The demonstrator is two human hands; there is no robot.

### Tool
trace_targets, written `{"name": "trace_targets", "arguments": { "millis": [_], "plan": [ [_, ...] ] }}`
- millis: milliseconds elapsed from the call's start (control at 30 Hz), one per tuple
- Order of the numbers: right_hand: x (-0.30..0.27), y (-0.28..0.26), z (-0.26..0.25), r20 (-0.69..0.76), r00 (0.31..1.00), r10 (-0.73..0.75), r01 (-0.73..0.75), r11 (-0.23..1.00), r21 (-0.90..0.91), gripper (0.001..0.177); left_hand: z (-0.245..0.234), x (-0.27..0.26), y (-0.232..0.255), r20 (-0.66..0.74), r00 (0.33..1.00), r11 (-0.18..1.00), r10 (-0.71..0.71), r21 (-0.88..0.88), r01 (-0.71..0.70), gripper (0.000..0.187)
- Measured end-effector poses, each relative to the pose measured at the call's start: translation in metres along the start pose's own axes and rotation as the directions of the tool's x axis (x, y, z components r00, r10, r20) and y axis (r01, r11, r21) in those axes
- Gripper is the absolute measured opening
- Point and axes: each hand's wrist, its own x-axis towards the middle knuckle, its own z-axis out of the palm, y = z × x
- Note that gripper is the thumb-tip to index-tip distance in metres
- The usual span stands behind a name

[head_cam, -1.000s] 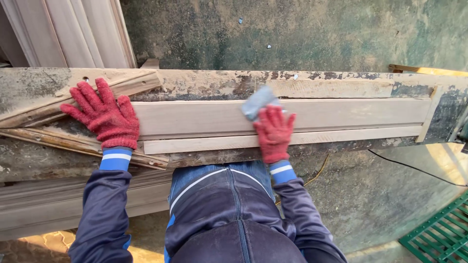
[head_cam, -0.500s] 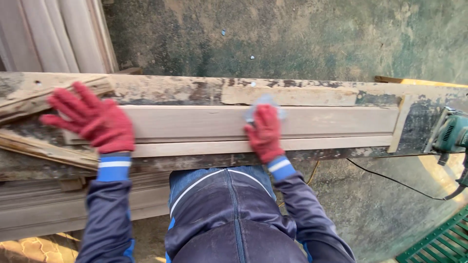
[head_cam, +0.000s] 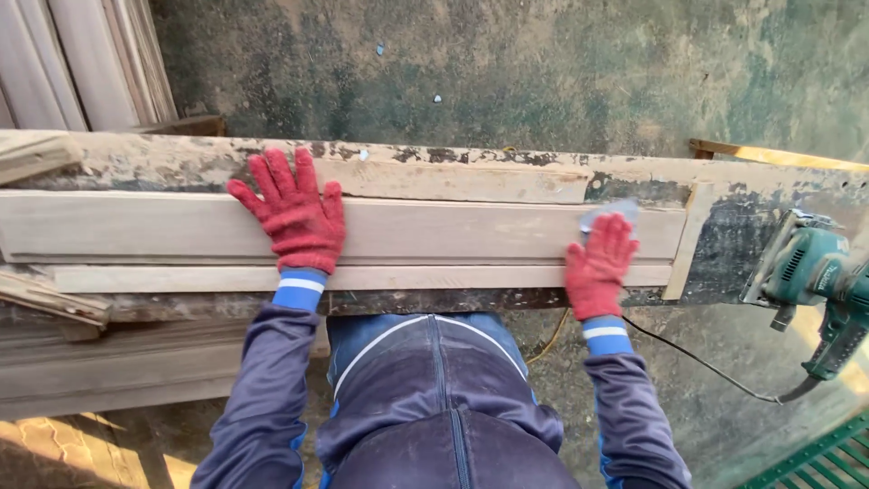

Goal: The person is sanding wood molding strips using an electric palm sander, manual sandpaper, and a utility knife to clean edges.

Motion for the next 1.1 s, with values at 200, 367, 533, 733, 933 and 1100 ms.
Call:
{"name": "trace_targets", "arguments": {
  "millis": [200,367,533,733,933,1100],
  "plan": [
    [0.022,-0.237,-0.008,-0.006,0.818,-0.575,0.564,0.8,0.204,0.08,0.004,-0.001,0.0,0.013,1.0,0.999,0.015,-0.035,-0.014,0.071],
    [0.032,-0.204,-0.012,-0.029,0.779,-0.626,0.617,0.758,0.213,0.068,0.014,-0.011,-0.015,0.058,0.997,0.998,0.041,0.041,-0.044,0.069],
    [0.013,-0.024,-0.028,0.031,0.949,-0.313,0.314,0.935,-0.166,0.067,0.02,-0.012,-0.021,0.106,0.993,0.996,0.044,0.067,-0.052,0.07],
    [-0.007,-0.022,-0.016,0.176,0.949,0.263,-0.201,0.931,-0.305,0.073,0.003,-0.005,-0.006,0.131,0.991,1.0,0.019,0.011,-0.02,0.068],
    [-0.013,-0.11,-0.037,-0.039,0.919,-0.392,0.394,0.913,0.103,0.075,0.014,-0.01,-0.018,0.099,0.994,0.998,0.055,0.024,-0.058,0.068],
    [-0.049,0.052,-0.053,0.154,0.987,0.039,-0.013,0.986,-0.167,0.063,0.022,-0.011,-0.021,0.07,0.996,0.995,0.062,0.074,-0.068,0.069]
  ]
}}
